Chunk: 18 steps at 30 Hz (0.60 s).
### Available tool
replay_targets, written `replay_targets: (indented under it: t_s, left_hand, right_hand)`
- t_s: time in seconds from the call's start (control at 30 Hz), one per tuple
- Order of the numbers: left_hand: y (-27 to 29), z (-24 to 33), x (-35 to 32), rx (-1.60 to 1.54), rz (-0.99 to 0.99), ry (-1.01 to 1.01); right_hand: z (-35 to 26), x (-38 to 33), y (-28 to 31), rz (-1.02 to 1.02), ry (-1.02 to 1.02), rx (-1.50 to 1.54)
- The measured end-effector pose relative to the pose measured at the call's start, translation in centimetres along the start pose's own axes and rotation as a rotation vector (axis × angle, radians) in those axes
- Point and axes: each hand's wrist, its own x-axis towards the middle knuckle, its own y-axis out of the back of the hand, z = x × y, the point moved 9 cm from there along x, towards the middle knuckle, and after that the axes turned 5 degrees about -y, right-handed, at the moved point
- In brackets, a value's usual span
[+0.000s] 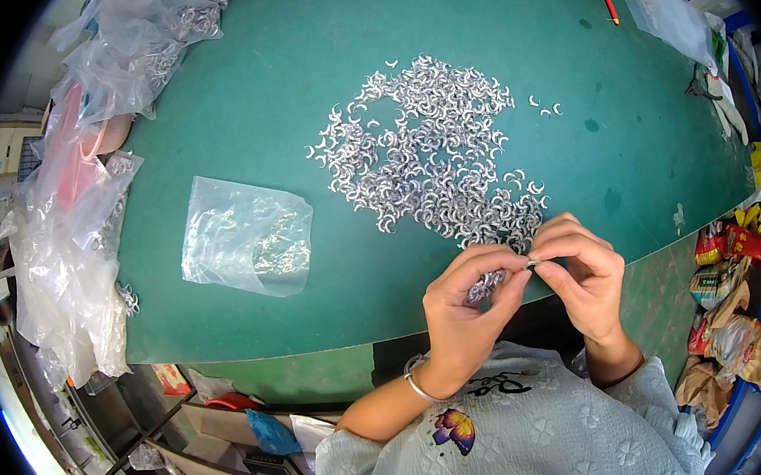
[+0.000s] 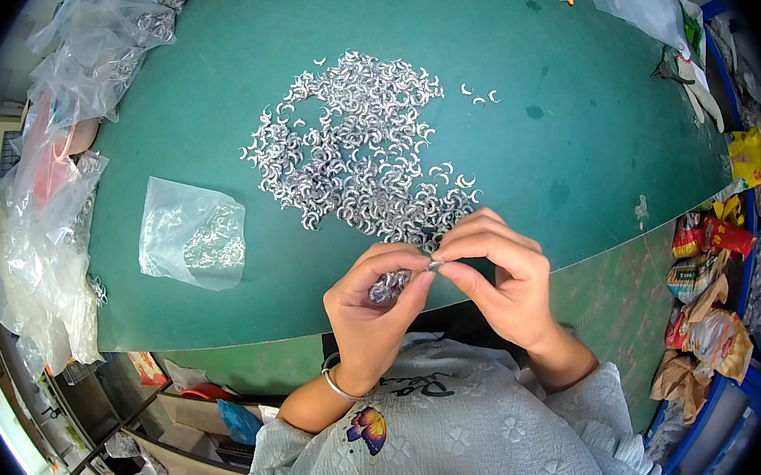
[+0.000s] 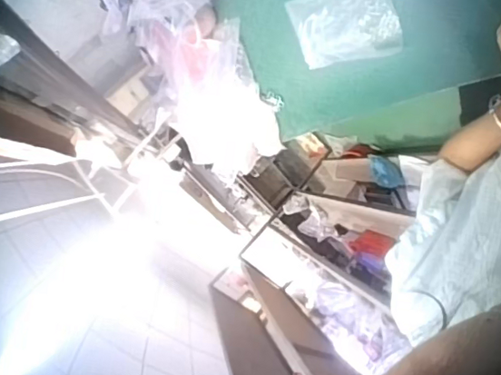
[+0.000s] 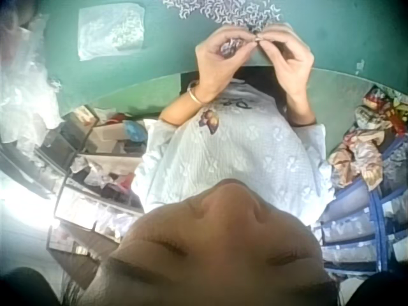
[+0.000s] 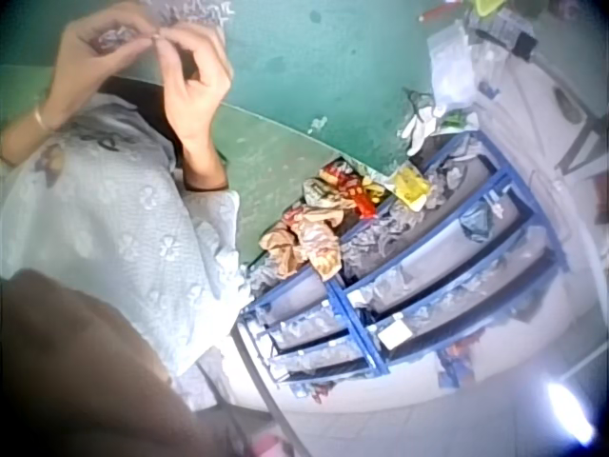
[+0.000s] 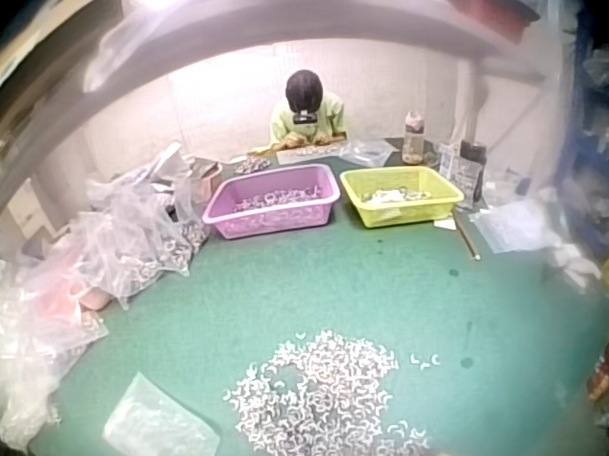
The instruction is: The person sits at a green workbench and manually assembles small silver metal hooks. They pick up individual hooks from a large pile, manipulate them with their fingers, and place the finished pieces into a small plastic bag. The process is repetitive and involves fine motor skills.
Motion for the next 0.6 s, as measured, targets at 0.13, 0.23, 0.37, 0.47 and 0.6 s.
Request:
replay_targets:
  t_s: [0.13,0.23,0.37,0.47,0.6]
  left_hand:
    - [-0.2,-0.4,0.0,-0.019,-0.042,0.013]
    - [-0.7,-2.1,-0.4,-0.138,-0.087,0.265]
    - [-2.3,-5.0,-2.2,-0.625,-0.141,0.629]
    - [-2.9,-4.8,-2.0,-0.821,-0.135,0.653]
    - [-2.9,-4.2,-1.6,-0.793,-0.210,0.564]
  right_hand:
    - [-0.5,0.0,0.1,0.004,0.047,-0.052]
    - [-0.1,0.0,0.2,0.014,0.015,-0.027]
    - [1.5,0.0,1.2,0.044,-0.069,-0.064]
    - [2.6,0.6,3.3,0.186,-0.128,-0.314]
    - [2.7,1.7,3.4,0.184,-0.005,-0.633]
